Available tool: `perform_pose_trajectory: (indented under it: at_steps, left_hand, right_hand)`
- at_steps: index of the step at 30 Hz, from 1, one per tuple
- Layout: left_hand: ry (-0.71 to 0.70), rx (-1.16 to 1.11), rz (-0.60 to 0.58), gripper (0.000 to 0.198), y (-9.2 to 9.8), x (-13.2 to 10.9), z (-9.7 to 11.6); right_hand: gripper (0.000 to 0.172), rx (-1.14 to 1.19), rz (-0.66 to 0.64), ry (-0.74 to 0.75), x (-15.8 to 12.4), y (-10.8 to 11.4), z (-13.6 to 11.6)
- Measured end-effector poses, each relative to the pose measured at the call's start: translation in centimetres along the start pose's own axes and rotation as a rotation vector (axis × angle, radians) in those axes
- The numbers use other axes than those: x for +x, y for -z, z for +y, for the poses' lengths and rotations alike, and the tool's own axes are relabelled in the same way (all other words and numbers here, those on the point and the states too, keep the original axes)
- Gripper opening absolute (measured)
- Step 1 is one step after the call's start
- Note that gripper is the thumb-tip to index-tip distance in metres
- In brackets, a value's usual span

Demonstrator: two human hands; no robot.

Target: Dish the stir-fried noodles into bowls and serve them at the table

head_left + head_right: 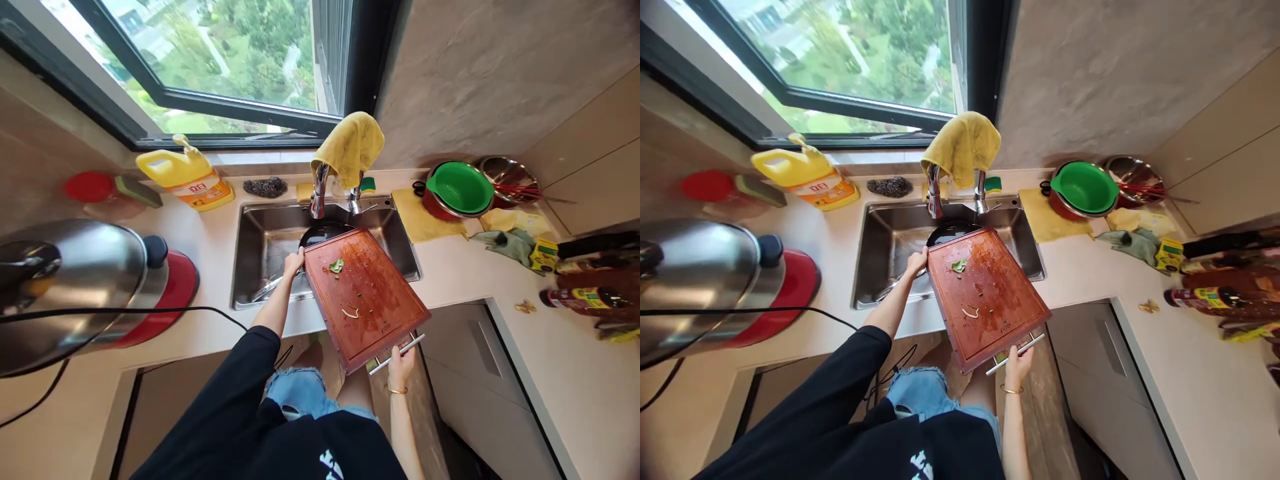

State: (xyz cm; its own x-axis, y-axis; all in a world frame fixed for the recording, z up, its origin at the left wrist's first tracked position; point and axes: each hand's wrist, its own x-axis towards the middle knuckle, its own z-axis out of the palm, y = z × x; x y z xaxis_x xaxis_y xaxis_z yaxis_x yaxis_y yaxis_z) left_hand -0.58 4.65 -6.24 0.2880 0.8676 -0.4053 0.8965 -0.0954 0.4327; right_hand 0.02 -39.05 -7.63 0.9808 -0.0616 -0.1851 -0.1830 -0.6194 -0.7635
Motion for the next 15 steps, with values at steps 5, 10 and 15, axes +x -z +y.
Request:
perform_pose_trajectory:
  at_steps: [5,10,15]
  left_hand:
    - [-0.162,0.133,-0.013,0.04,-1.2,-0.9,4.7]
    - [-0.696,-0.035,0.047,0.048,-4.0,-1.0,15.2]
    - [-0.809,-0.294,-0.155,0.07,-6.2,2.1,23.5]
  right_hand:
    - [0.023,0.034,0.127,-0.077,-0.7,-0.4,-1.6]
    - [0.023,0.058,0.136,-0.154,-0.9,-0.3,-2.2]
    - [0.021,0.078,0.141,-0.148,-0.9,-0.4,-2.0]
